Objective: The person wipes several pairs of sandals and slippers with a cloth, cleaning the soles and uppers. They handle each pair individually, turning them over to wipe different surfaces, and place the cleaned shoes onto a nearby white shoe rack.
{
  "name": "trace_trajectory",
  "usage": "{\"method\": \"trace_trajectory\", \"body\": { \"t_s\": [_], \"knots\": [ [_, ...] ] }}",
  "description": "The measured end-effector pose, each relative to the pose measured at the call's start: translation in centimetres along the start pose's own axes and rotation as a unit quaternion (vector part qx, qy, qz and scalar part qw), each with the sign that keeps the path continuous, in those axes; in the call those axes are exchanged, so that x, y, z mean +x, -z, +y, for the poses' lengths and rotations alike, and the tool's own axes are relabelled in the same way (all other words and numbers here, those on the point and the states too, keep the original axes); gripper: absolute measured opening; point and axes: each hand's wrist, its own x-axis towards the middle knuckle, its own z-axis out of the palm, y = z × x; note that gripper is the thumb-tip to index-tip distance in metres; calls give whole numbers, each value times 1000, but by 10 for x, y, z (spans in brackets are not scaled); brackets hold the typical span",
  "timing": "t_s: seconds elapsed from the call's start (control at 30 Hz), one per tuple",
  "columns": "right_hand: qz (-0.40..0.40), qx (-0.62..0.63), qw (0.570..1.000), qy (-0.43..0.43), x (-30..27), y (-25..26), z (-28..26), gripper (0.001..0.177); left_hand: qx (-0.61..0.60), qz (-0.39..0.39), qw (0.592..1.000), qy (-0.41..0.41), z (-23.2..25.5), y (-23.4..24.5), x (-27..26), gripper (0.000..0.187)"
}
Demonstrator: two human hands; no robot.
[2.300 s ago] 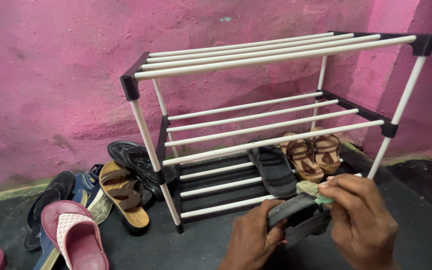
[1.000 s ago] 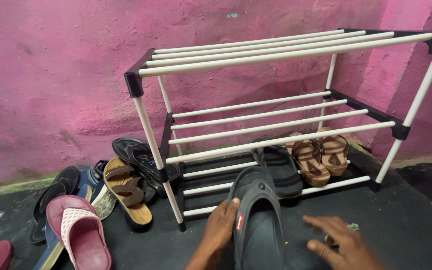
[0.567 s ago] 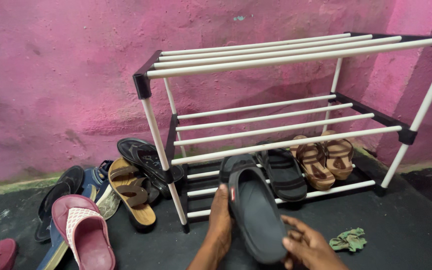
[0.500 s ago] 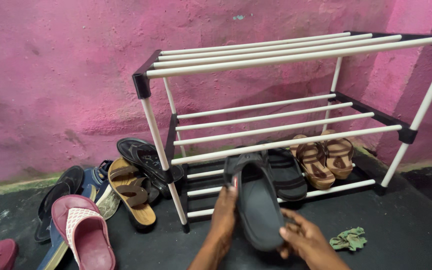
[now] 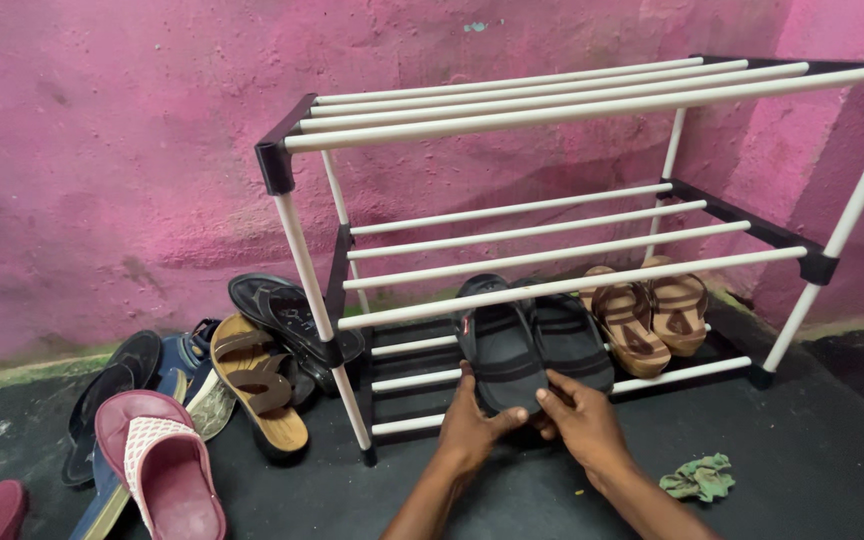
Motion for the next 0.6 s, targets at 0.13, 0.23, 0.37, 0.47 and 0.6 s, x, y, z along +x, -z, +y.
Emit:
{"method": "trace_trajectory", "body": {
  "t_s": [0.13, 0.23, 0.37, 0.47, 0.6],
  "knots": [
    [27, -60, 998, -3, 4, -5, -5, 53, 164, 36, 985, -43, -6, -2, 14, 119],
    [39, -102, 994, -18, 4, -9, -8, 52, 186, 39, 980, -58, -10, -1, 22, 117],
    [38, -98, 994, 12, 4, -8, -10, 49, 228, 57, 968, -85, -10, -2, 26, 114],
    [36, -161, 986, 5, 2, -6, -8, 45, 278, 42, 959, -27, -6, -4, 22, 113],
    [51, -181, 981, 46, -3, -3, -9, 35, 315, 30, 948, -14, 2, -4, 15, 114]
  ]
}}
